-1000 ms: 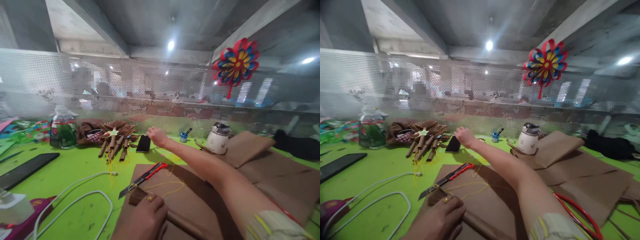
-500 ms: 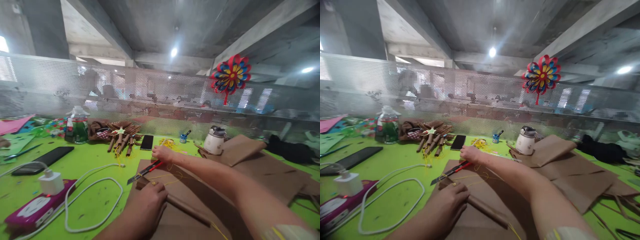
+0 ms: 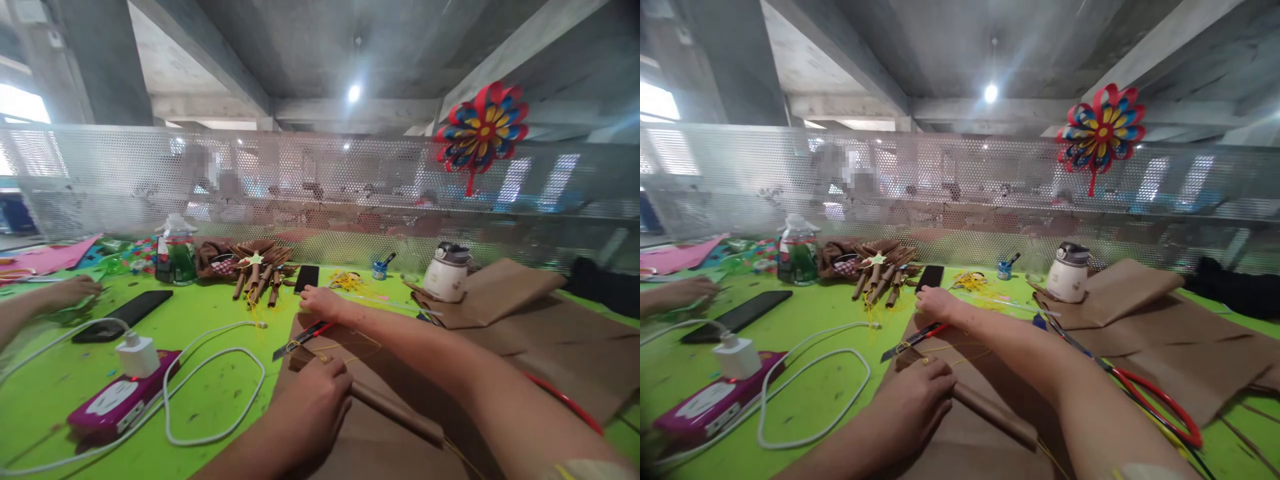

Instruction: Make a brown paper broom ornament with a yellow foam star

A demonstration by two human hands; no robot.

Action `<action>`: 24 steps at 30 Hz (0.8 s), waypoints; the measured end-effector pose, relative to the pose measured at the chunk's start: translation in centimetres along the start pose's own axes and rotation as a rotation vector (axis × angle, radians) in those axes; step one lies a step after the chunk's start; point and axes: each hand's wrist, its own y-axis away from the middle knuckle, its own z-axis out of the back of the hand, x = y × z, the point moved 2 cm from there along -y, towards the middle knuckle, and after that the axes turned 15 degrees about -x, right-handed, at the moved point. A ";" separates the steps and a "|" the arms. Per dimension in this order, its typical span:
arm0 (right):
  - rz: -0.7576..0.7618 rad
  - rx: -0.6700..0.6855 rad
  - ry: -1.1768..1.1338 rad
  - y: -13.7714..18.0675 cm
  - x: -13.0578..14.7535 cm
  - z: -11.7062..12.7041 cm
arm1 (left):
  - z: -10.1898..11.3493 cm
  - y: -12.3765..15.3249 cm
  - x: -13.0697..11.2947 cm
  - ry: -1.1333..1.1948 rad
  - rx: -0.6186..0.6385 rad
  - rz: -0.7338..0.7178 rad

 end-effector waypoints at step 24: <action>-0.122 -0.027 0.100 0.0 0.4 0.5 | 0.0 -0.2 -0.3 -0.050 0.004 -0.036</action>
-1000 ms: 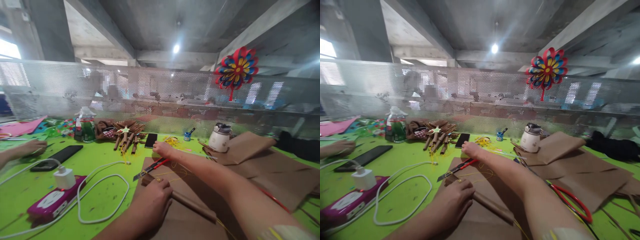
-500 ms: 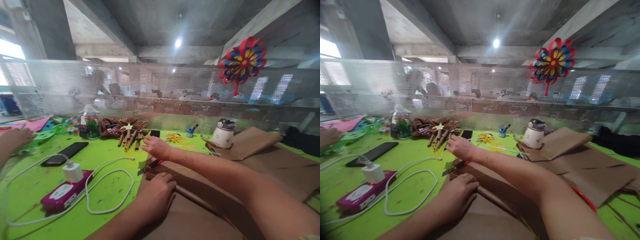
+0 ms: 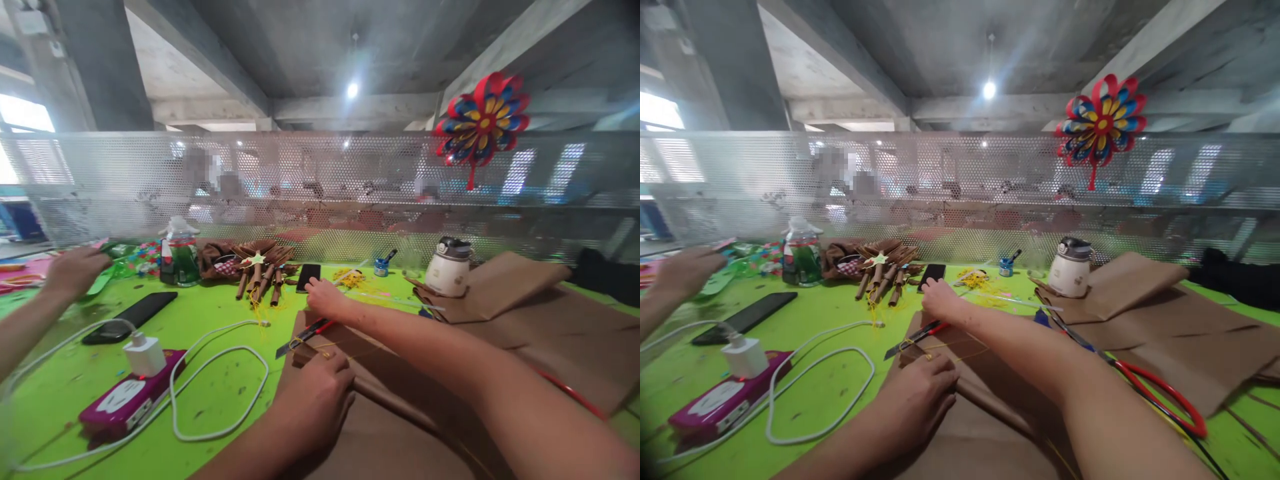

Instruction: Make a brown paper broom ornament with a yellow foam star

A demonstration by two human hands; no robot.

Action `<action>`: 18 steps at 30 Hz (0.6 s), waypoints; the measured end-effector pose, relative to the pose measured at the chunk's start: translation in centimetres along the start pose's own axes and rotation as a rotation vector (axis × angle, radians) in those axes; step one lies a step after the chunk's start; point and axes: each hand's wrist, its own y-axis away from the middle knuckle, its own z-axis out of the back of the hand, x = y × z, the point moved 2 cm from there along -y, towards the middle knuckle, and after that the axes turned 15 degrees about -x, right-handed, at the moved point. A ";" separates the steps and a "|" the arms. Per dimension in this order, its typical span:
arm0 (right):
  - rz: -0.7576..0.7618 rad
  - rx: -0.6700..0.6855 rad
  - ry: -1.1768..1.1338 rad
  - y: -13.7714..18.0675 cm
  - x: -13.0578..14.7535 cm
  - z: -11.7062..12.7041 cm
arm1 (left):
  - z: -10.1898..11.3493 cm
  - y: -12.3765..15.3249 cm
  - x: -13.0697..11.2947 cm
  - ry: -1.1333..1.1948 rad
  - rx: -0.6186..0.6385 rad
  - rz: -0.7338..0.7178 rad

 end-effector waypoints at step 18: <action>-0.447 0.260 0.143 4.3 -12.3 -3.4 | -0.3 -0.3 0.4 0.096 0.057 0.107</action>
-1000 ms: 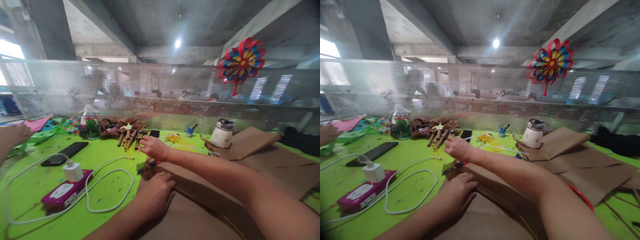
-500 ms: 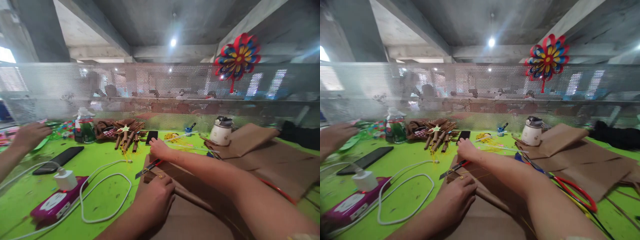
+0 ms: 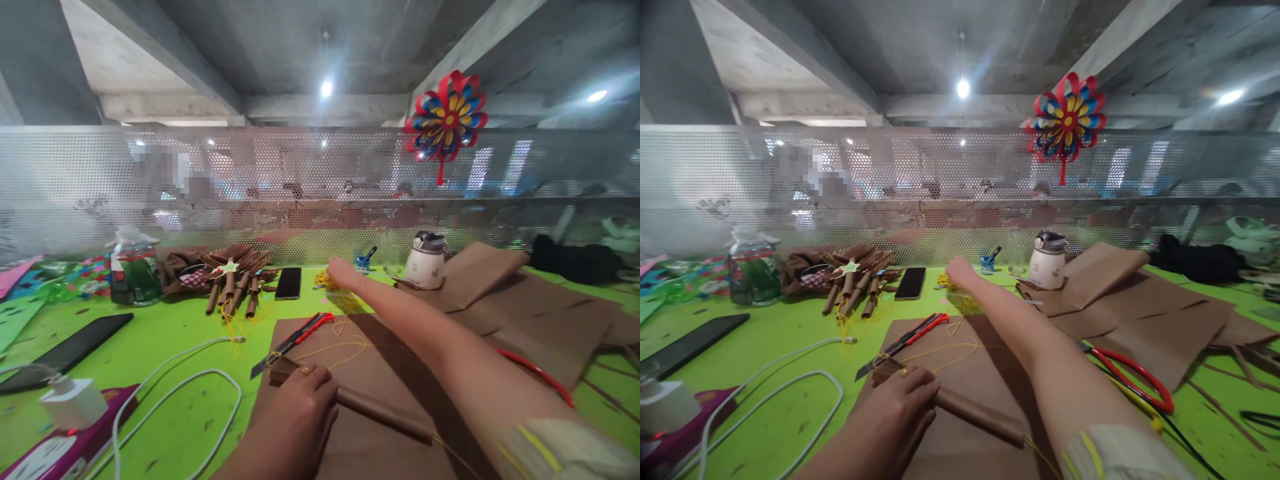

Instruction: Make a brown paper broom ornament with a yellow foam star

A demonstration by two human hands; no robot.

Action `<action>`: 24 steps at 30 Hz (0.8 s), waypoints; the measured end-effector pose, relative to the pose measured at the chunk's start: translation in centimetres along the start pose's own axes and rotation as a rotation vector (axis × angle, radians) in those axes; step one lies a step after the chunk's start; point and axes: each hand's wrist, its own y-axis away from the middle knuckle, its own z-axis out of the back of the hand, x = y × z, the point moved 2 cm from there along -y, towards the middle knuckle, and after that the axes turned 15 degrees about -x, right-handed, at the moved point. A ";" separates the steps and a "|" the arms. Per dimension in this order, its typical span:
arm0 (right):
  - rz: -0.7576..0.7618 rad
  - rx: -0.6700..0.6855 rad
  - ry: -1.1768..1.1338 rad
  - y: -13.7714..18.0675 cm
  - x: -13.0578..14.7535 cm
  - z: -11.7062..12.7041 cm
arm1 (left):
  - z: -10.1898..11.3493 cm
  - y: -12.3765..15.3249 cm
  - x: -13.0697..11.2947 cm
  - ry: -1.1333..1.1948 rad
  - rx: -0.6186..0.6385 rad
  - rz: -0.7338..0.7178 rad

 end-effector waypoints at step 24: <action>-0.114 -0.014 -0.142 0.0 -0.3 0.9 | 0.0 -0.2 -0.1 -0.026 -0.014 -0.018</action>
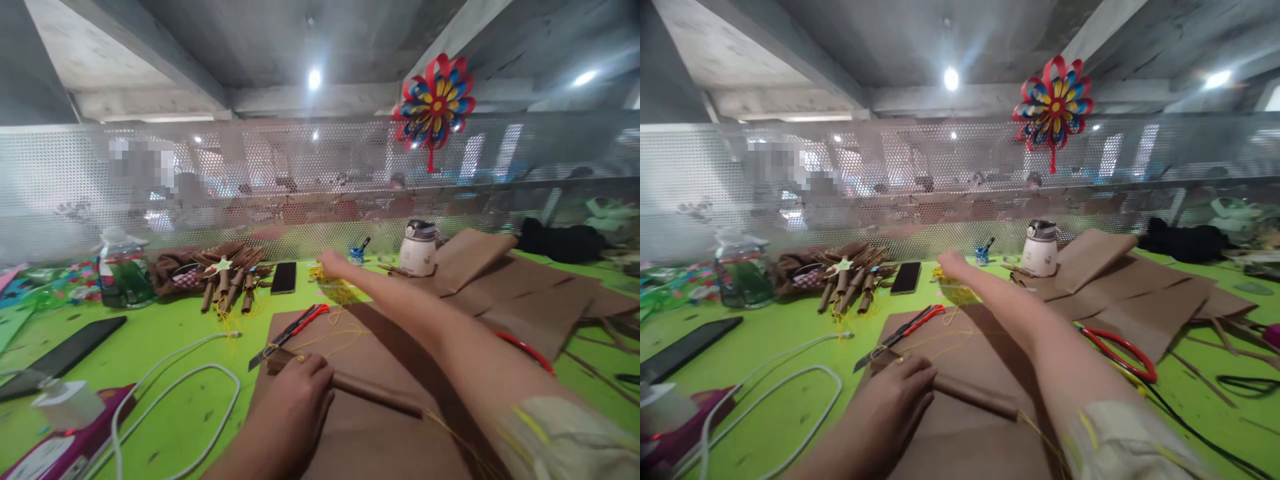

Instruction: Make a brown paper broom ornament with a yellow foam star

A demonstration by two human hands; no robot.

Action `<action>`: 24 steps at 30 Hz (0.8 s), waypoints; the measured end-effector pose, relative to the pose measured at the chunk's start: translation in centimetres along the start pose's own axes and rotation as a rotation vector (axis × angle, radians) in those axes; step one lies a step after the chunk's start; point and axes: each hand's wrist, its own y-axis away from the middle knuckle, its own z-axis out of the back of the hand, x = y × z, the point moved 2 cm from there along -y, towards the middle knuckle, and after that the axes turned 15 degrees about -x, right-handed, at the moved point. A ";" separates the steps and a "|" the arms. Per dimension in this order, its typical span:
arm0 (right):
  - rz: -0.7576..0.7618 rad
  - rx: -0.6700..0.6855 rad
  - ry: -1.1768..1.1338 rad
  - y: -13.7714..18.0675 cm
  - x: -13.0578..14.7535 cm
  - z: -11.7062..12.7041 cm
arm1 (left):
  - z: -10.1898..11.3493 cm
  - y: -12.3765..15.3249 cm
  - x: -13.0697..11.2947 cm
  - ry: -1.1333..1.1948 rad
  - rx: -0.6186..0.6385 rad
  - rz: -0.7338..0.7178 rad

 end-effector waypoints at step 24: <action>-0.331 -0.166 -0.233 28.5 -9.3 10.4 | -0.1 -1.2 0.3 -0.131 -0.069 -0.332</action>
